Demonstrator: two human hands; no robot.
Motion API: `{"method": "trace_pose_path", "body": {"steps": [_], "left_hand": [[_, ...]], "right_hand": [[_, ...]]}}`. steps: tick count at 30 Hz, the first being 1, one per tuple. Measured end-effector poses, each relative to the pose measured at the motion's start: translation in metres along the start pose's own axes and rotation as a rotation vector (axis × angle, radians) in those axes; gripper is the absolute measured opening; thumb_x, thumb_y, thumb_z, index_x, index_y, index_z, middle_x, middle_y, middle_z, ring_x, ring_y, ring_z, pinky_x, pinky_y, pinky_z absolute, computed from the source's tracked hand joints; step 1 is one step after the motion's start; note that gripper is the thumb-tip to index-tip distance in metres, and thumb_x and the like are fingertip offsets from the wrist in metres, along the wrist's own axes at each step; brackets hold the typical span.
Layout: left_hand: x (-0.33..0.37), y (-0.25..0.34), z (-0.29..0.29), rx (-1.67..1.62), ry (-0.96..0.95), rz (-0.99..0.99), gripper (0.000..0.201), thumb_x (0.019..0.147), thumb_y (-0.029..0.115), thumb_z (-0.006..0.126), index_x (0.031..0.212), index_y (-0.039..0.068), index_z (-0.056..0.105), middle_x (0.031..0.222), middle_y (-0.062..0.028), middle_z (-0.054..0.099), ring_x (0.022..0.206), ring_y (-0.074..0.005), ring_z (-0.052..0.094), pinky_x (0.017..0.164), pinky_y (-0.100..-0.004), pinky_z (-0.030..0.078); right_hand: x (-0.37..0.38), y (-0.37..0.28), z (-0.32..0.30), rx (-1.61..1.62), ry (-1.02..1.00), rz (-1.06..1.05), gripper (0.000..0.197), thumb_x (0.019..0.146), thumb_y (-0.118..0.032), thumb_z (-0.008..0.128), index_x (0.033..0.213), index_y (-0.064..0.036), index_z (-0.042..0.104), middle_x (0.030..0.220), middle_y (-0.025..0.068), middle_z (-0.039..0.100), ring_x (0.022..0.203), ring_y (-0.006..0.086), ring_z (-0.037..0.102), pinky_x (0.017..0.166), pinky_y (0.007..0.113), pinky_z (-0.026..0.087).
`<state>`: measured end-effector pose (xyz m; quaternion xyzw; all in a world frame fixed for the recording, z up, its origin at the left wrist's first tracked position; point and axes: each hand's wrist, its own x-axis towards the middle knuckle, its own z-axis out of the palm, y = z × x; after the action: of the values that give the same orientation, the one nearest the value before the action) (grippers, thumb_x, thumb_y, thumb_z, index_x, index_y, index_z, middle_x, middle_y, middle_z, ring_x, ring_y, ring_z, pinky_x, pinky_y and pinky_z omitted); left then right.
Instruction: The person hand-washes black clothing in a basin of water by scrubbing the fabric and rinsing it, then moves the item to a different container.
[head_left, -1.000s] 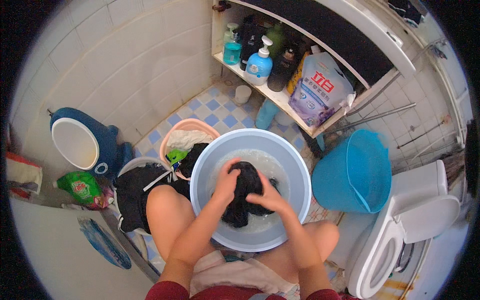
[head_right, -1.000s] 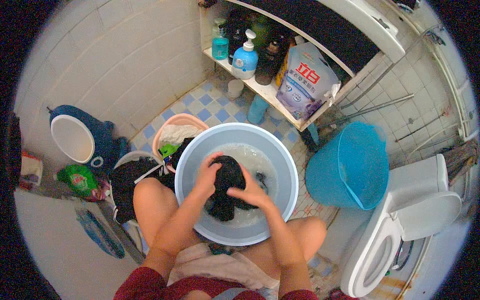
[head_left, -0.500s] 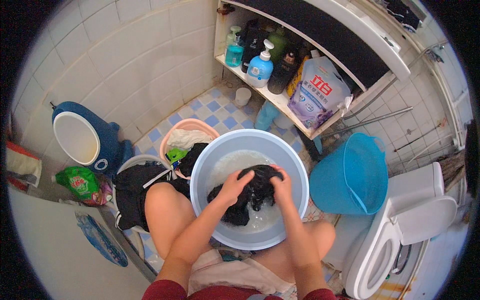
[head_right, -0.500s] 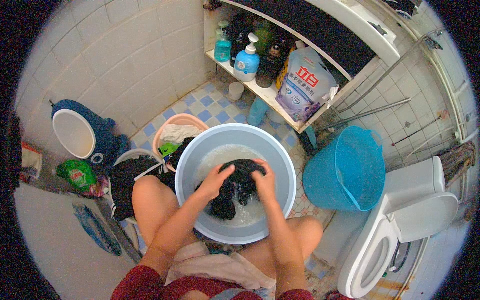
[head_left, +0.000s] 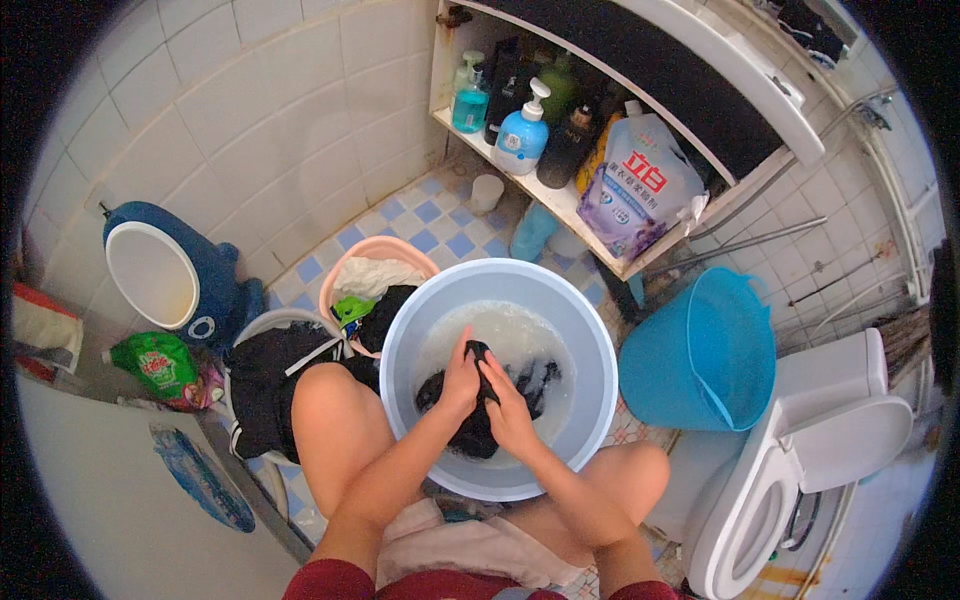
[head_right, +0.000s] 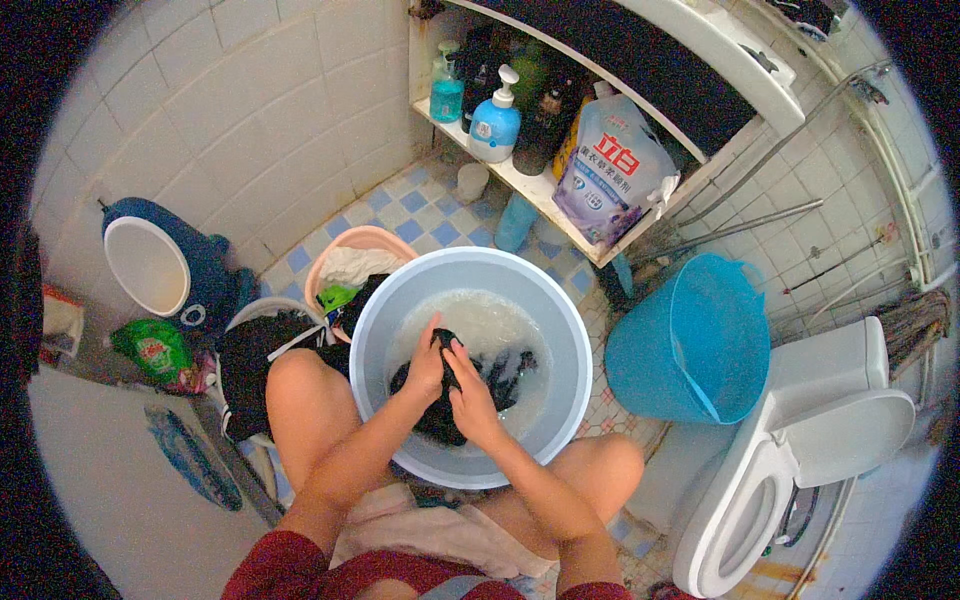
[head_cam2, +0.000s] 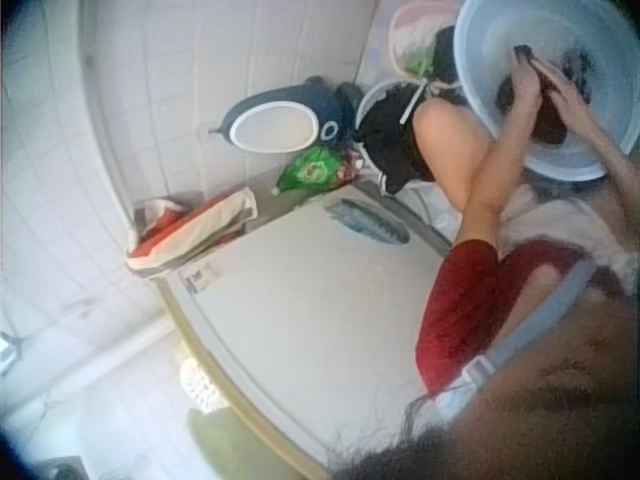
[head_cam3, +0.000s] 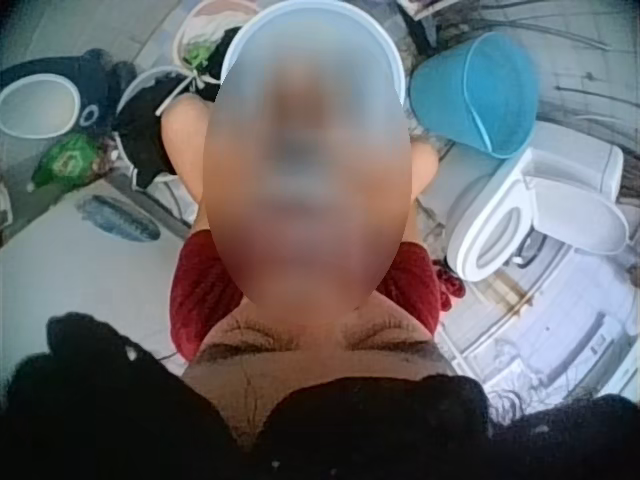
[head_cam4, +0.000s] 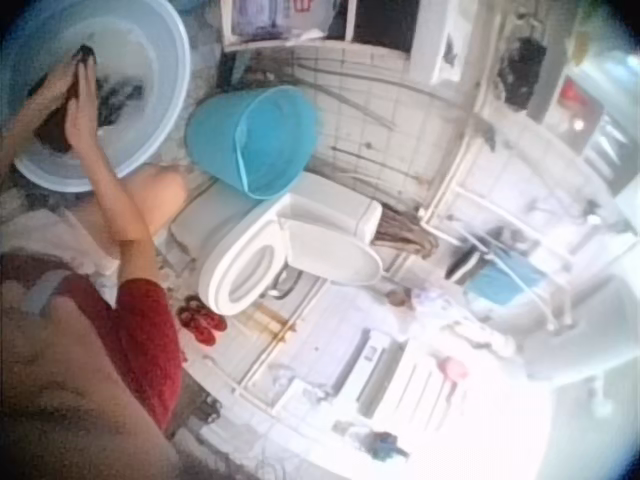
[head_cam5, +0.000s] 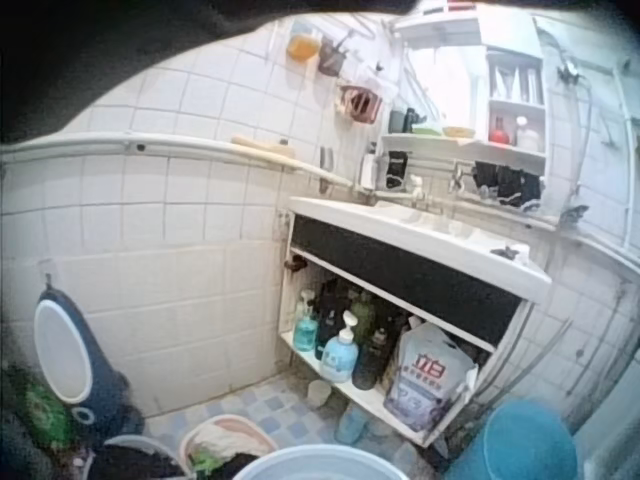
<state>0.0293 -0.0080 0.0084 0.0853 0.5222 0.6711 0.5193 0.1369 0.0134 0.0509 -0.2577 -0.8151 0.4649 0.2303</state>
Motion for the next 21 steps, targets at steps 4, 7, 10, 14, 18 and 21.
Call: {"method": "trace_pose_path", "body": {"steps": [4,7,10,14,18,21], "left_hand": [[-0.028,-0.02,0.013,0.6,-0.053,0.362,0.036,0.093,0.021,0.041,0.119,-0.003,0.048,0.103,-0.0172,0.059,0.095,-0.0235,0.055,0.086,-0.0355,0.041],[-0.006,-0.009,0.004,0.405,-0.019,0.154,0.034,0.094,0.019,0.038,0.121,0.001,0.048,0.109,-0.0164,0.057,0.099,-0.0237,0.054,0.086,-0.0341,0.042],[-0.001,0.011,0.005,-0.118,0.036,-0.078,0.035,0.095,0.022,0.037,0.122,0.0,0.046,0.11,-0.0153,0.056,0.098,-0.0229,0.054,0.084,-0.0307,0.042],[-0.02,-0.034,0.009,0.472,-0.054,0.287,0.035,0.095,0.021,0.038,0.117,-0.003,0.049,0.106,-0.0131,0.057,0.096,-0.0197,0.053,0.086,-0.0299,0.04],[-0.006,-0.006,0.001,0.198,0.027,0.105,0.033,0.095,0.02,0.037,0.117,-0.002,0.05,0.107,-0.0138,0.057,0.095,-0.0217,0.053,0.086,-0.033,0.04],[-0.001,0.009,0.007,-0.143,0.059,-0.022,0.036,0.095,0.024,0.04,0.116,-0.002,0.052,0.108,-0.0143,0.057,0.097,-0.0223,0.052,0.086,-0.0326,0.04]], "right_hand": [[0.023,0.037,-0.023,0.17,0.186,0.266,0.058,0.071,0.008,0.036,0.128,-0.0012,0.043,0.136,0.0216,0.036,0.129,0.0336,0.031,0.108,0.036,0.021],[0.01,0.027,-0.01,0.029,0.093,0.059,0.061,0.07,0.011,0.033,0.126,-0.0056,0.047,0.141,0.0174,0.032,0.132,0.0316,0.026,0.109,0.037,0.018],[0.001,-0.012,0.002,0.024,-0.031,0.057,0.062,0.073,0.014,0.037,0.131,-0.0073,0.042,0.145,0.0172,0.02,0.134,0.0344,0.019,0.108,0.039,0.019],[0.028,0.042,-0.024,0.06,0.192,0.19,0.047,0.082,0.006,0.039,0.129,-0.0007,0.041,0.139,0.0209,0.032,0.13,0.0321,0.03,0.107,0.035,0.022],[0.009,0.005,-0.005,0.017,0.056,0.136,0.046,0.084,0.007,0.042,0.129,-0.0009,0.041,0.137,0.0188,0.036,0.129,0.03,0.033,0.106,0.035,0.025],[0.0,-0.017,0.003,-0.045,0.1,-0.04,0.046,0.083,0.007,0.043,0.129,-0.0007,0.041,0.136,0.0196,0.037,0.128,0.032,0.033,0.105,0.036,0.026]]}}
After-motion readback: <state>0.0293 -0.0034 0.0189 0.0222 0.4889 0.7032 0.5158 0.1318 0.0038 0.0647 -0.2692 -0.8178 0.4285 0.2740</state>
